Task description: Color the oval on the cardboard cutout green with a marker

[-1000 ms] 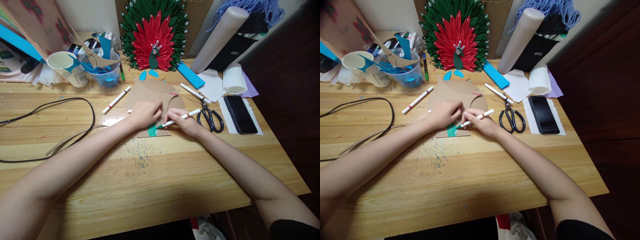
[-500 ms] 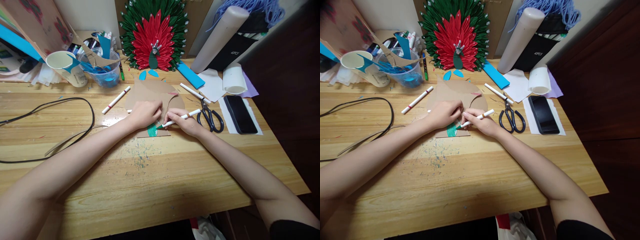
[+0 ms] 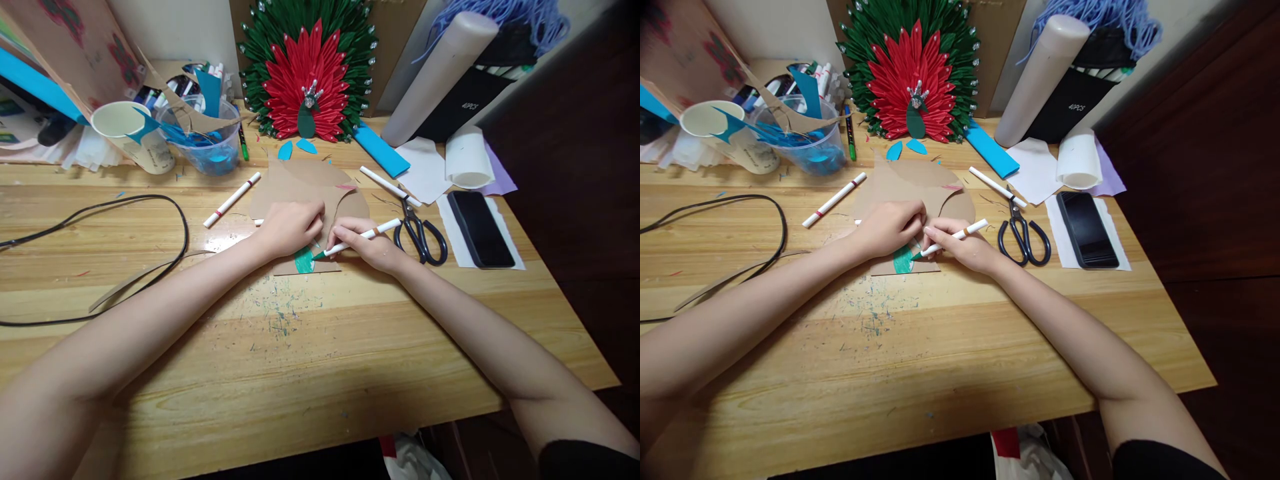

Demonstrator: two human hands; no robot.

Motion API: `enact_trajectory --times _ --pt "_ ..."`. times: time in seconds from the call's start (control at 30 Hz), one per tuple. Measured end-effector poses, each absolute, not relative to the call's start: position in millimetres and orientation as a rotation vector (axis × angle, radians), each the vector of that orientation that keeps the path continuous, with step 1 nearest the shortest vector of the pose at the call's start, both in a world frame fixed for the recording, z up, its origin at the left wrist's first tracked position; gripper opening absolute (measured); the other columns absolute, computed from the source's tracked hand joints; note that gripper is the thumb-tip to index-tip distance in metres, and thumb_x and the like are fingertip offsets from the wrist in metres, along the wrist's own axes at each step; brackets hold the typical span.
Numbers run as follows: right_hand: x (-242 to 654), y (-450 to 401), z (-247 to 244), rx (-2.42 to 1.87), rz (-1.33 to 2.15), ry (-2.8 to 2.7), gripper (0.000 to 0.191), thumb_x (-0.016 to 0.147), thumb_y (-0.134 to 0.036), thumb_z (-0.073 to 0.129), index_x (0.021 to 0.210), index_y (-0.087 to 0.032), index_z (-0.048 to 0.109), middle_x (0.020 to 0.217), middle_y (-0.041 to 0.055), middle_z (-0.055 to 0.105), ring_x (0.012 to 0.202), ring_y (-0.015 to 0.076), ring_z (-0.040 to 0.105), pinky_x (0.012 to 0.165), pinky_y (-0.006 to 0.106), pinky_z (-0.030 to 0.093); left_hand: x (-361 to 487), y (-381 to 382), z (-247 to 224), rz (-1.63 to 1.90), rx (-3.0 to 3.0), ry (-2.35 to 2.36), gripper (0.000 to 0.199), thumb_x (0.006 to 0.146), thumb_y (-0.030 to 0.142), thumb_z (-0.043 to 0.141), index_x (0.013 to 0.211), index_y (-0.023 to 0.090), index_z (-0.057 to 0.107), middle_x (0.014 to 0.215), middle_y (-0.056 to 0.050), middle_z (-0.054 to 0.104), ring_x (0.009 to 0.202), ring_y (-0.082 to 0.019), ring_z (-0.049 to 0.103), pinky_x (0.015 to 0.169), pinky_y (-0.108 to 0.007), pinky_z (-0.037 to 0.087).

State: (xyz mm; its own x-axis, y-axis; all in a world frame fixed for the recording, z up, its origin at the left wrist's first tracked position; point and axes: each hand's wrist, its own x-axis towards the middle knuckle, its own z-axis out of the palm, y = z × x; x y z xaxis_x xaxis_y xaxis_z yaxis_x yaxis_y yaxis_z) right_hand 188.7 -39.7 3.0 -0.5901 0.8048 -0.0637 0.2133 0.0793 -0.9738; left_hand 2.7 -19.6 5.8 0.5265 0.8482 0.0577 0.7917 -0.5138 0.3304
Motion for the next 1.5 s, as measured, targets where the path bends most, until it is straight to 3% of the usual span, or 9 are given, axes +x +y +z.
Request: enact_trajectory --times 1.5 --pt "187.8 -39.8 3.5 -1.001 1.527 -1.879 0.034 0.091 -0.042 0.050 0.071 -0.017 0.060 0.069 0.0014 0.065 0.066 0.0114 0.061 0.064 0.023 0.048 2.4 -19.5 5.0 0.321 2.510 1.372 0.028 0.089 0.028 0.033 0.094 0.019 0.059 0.082 -0.005 0.068 0.071 -0.017 0.060 0.058 -0.027 0.031"
